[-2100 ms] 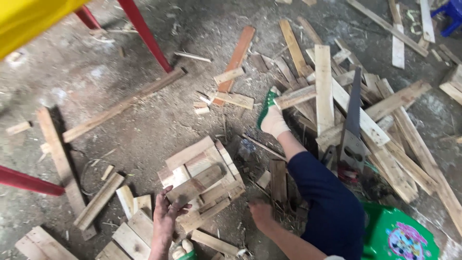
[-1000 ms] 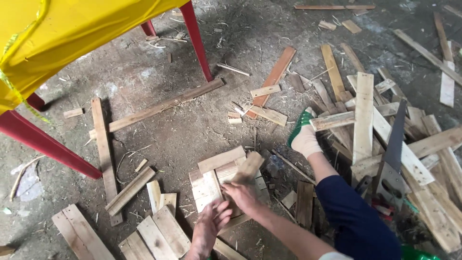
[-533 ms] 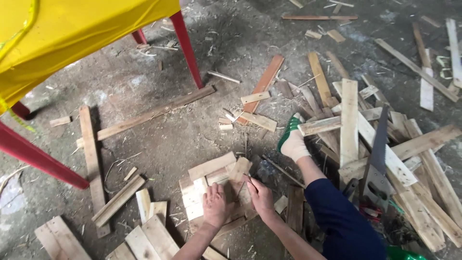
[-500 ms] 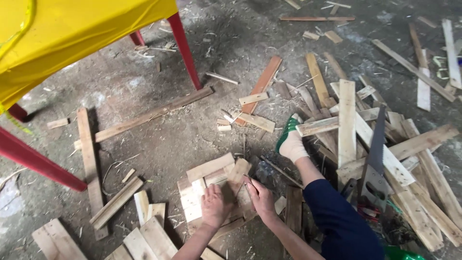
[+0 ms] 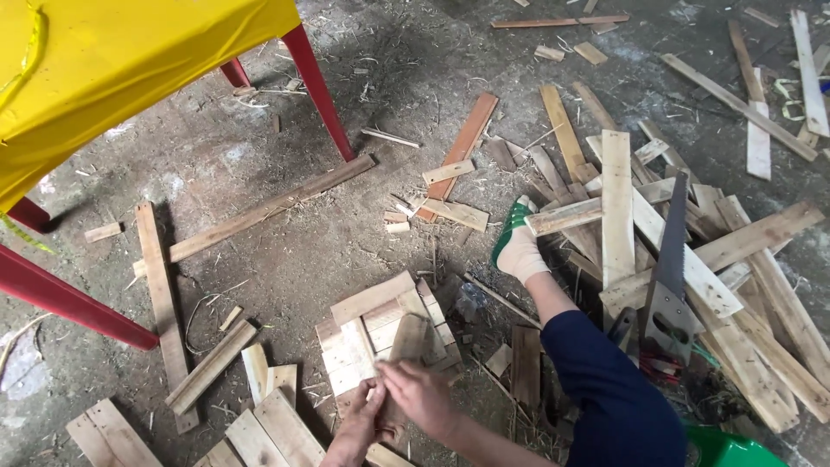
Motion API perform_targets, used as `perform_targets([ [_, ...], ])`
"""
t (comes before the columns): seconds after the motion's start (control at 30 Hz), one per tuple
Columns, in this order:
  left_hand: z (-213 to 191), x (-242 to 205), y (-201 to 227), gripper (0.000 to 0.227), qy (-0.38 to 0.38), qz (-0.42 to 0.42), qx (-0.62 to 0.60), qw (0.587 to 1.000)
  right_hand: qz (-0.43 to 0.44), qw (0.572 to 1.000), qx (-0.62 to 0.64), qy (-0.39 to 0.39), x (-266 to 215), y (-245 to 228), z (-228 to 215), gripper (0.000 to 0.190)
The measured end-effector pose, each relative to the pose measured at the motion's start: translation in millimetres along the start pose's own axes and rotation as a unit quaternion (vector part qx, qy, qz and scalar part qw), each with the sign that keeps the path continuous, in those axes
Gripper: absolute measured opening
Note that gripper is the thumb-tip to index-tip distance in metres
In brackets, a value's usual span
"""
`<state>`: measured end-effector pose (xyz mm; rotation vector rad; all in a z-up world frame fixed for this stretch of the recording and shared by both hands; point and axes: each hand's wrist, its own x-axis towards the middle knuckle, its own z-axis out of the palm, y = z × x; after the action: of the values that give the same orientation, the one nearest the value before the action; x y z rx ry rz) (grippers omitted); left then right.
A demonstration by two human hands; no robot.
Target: Assembling a small square wooden frame from scrap pieces using a hammer
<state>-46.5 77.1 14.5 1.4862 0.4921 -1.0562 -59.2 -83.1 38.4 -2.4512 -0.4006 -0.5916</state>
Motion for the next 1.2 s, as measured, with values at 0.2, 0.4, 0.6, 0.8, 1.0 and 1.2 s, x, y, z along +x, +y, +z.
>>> perform_targets([
  [0.2, -12, 24, -49, 0.03, -0.12, 0.066, -0.289, 0.947, 0.02, 0.997, 0.001, -0.073, -32, 14, 46, 0.032],
  [0.4, -10, 29, -53, 0.043, -0.08, 0.104, -0.196, 0.972, 0.14, 0.963, -0.059, -0.222, 19, 44, 26, 0.02],
  [0.6, -11, 38, -55, 0.041, -0.05, 0.143, -0.199, 0.968, 0.06, 0.963, -0.248, -0.091, 27, 54, 30, 0.025],
  [0.8, -10, 48, -73, 0.047, -0.031, 0.189, -0.232, 0.954, -0.03, 0.987, 0.07, -0.142, 12, -3, 7, 0.033],
  [1.0, -12, 48, -70, 0.046, -0.022, 0.153, -0.234, 0.96, 0.115, 0.976, -0.173, -0.058, 42, 92, 40, 0.018],
  [1.2, -15, 58, -78, 0.079, 0.011, 0.164, -0.179, 0.97, -0.003, 0.987, -0.041, -0.158, 8, -28, 3, 0.026],
])
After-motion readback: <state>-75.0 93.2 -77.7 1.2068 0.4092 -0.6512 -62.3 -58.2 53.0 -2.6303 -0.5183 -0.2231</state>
